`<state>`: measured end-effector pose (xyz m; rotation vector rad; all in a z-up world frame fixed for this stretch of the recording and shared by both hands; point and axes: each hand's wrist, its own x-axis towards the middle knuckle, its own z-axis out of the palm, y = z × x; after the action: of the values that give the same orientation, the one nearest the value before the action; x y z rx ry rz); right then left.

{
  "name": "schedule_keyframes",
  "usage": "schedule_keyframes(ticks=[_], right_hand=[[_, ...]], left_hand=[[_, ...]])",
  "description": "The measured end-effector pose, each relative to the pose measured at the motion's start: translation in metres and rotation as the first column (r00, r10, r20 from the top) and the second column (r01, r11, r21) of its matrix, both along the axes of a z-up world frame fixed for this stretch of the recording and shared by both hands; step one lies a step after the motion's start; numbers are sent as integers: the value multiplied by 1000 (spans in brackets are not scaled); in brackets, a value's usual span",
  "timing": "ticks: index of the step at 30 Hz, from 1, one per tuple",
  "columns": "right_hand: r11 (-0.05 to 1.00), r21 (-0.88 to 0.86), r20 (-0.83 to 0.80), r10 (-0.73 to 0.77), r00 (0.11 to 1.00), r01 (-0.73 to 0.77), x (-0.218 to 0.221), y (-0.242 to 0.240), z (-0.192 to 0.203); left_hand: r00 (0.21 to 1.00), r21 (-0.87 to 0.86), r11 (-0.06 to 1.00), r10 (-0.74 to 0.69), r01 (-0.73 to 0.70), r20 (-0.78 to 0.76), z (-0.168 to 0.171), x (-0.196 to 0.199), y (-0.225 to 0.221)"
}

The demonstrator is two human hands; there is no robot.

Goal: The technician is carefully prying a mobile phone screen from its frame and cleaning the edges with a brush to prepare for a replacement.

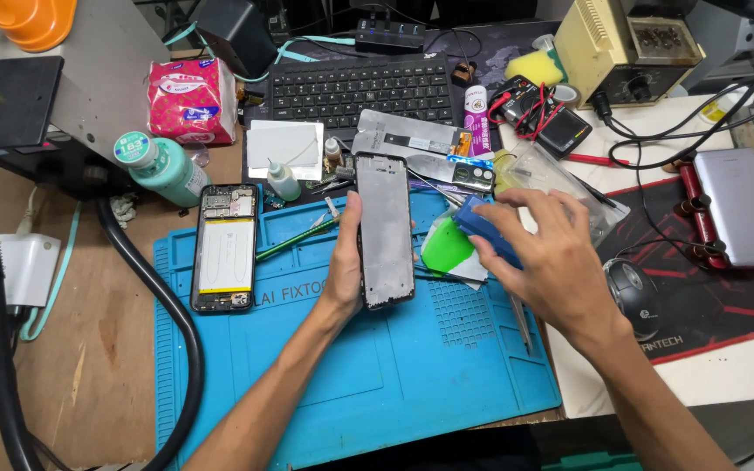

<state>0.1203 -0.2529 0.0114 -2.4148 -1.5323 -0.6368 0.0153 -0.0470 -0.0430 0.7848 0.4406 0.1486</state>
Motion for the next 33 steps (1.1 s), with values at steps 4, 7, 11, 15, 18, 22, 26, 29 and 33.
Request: schedule_keyframes(ticks=[4,7,11,15,18,22,26,29,33], right_hand=[[995,-59,69,81,994,-77,1,23,3],[988,-97,131,130,983,-118,6,44,-7],[993,-119,203,12,979,13,20,76,-42],[968,-232,213,-42,976,92,28,98,-51],[970,-223,222,-47,974,97,29,108,-51],[974,-211,191,-39,981,80,34,116,-62],[999,-31,-44,4,999,-5,36,120,-52],[985,173,-309,67,949,-14,35,123,-36],[825,565,-480,347,806,-18,47,125,-20]], left_hand=[[999,35,998,48,-47,-14,9,0,12],[996,49,995,85,-85,-3,8,1,19],[981,207,965,133,-161,144,16,-2,24],[972,185,965,153,-185,176,26,-5,30],[969,183,966,143,-181,203,24,-4,34],[967,226,958,126,-177,221,29,-6,34],[954,166,975,98,-150,282,29,-8,31],[947,114,989,57,-98,315,32,-9,27],[951,18,995,86,-96,298,39,-11,14]])
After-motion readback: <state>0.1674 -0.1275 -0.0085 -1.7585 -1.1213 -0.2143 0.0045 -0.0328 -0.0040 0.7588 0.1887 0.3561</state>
